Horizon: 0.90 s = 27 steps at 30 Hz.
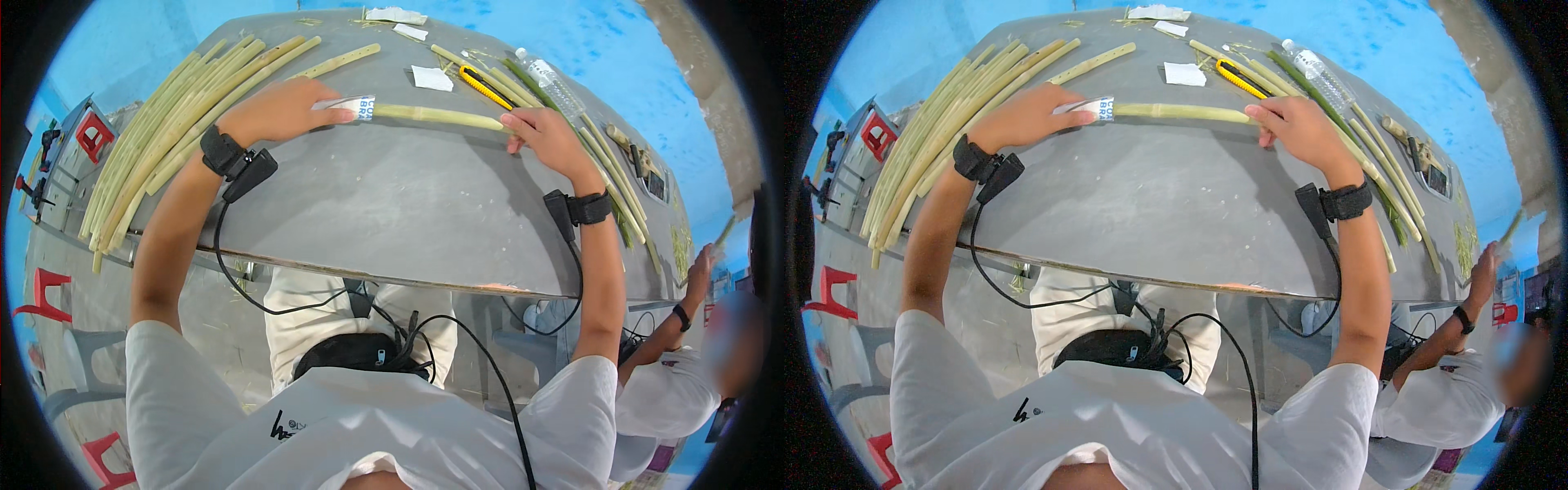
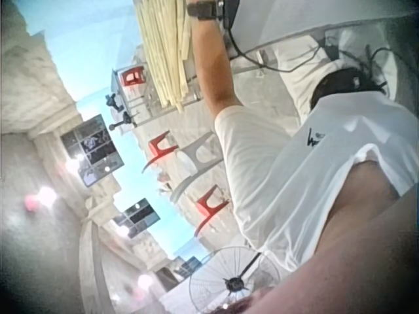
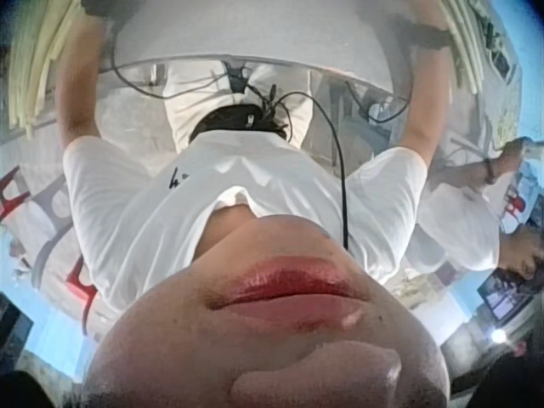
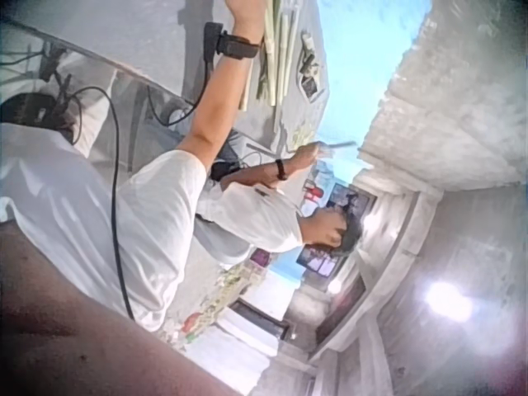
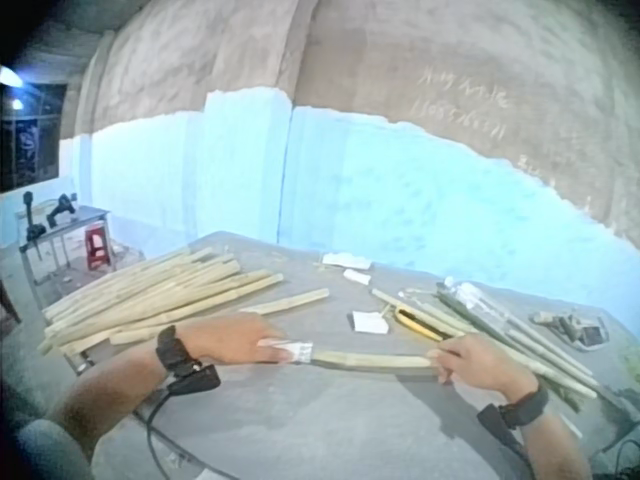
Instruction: Processing bamboo tubes by cleaning, marking, and checking dimensions at a workstation.
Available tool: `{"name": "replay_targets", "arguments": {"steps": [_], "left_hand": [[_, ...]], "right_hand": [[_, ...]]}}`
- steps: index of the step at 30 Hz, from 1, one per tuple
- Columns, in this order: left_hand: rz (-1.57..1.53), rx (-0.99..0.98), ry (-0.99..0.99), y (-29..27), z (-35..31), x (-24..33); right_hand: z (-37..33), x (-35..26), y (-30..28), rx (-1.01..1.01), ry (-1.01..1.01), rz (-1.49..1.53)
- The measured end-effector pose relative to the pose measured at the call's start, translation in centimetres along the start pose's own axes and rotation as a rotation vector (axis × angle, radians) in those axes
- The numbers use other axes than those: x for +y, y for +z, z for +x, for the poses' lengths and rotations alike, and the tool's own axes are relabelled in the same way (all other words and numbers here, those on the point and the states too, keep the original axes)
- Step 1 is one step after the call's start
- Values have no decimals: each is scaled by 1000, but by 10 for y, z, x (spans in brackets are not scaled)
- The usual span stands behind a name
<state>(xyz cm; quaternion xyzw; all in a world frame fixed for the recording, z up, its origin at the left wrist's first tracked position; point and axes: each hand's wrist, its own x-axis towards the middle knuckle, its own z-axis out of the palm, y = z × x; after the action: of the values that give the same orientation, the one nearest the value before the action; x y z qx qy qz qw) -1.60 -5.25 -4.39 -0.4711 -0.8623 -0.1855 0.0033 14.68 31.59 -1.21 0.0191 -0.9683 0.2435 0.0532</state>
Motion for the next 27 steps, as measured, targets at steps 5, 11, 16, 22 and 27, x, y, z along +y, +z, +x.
{"name": "replay_targets", "arguments": {"steps": [5,11,16,22,27], "left_hand": [[12,-122,-95,-9,3,15],[48,10,-26,1,-1,0],[11,-72,-69,-11,8,10],[144,-46,58,-48,45,30],[145,35,47,-104,70,51]], "right_hand": [[-3,3,1,16,21,25],[0,-2,3,7,30,7],[2,3,-2,38,55,-15],[6,12,-5,102,149,70],[20,-1,-46,356,110,-60]]}}
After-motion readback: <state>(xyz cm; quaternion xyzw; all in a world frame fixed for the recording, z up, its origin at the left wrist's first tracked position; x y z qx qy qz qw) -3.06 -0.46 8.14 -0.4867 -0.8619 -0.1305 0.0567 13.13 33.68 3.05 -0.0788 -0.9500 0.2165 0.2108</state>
